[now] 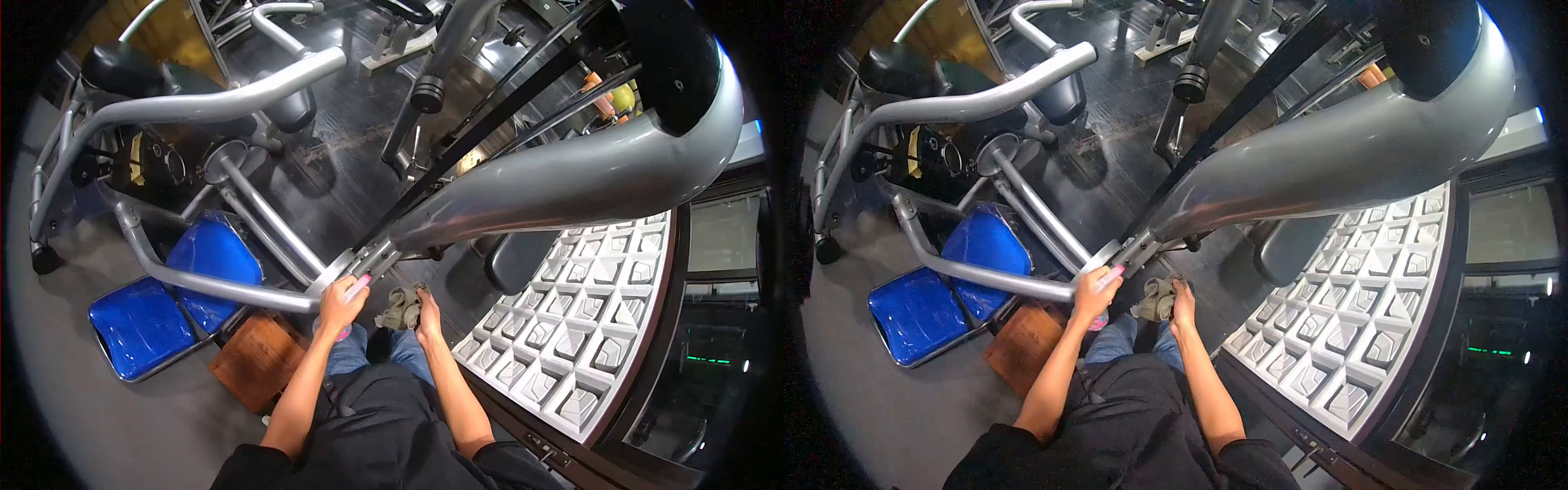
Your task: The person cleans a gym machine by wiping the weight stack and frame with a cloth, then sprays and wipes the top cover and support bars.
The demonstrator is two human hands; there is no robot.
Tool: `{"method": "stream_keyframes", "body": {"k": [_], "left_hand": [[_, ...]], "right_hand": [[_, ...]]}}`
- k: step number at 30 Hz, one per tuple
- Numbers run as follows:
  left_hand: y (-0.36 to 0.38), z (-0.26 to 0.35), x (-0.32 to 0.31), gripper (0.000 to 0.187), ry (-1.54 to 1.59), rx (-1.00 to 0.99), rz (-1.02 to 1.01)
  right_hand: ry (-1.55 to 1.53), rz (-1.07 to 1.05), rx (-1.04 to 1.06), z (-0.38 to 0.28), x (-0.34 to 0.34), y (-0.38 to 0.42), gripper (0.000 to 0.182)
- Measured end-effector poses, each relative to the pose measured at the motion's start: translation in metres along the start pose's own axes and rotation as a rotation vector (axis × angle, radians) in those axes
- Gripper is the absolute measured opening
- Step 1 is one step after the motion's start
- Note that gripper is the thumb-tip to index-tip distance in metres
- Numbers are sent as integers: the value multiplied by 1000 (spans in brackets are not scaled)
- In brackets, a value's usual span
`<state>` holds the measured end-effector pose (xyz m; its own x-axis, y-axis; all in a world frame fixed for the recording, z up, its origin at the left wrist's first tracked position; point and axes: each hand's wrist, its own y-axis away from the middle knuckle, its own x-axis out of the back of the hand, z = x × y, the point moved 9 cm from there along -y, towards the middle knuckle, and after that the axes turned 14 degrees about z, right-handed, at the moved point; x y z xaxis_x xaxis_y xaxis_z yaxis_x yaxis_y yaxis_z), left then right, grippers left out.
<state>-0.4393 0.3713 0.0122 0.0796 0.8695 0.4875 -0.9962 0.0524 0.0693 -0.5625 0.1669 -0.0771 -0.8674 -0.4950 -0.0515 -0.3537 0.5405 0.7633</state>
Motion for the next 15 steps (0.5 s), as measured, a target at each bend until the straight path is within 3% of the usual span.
{"method": "stream_keyframes", "body": {"k": [4,8,12,15], "left_hand": [[-4,-14,-39,27,-77,-19,61],[-11,-18,-57,29,-181,69,29],[-14,-29,-60,32,-216,133,35],[-8,-57,-59,31,-80,142,14]], "right_hand": [[-59,-51,-144,28,22,-23,21],[-17,-60,-112,22,19,-5,23],[18,-98,-18,19,12,8,31],[154,-50,205,13,12,0,47]]}}
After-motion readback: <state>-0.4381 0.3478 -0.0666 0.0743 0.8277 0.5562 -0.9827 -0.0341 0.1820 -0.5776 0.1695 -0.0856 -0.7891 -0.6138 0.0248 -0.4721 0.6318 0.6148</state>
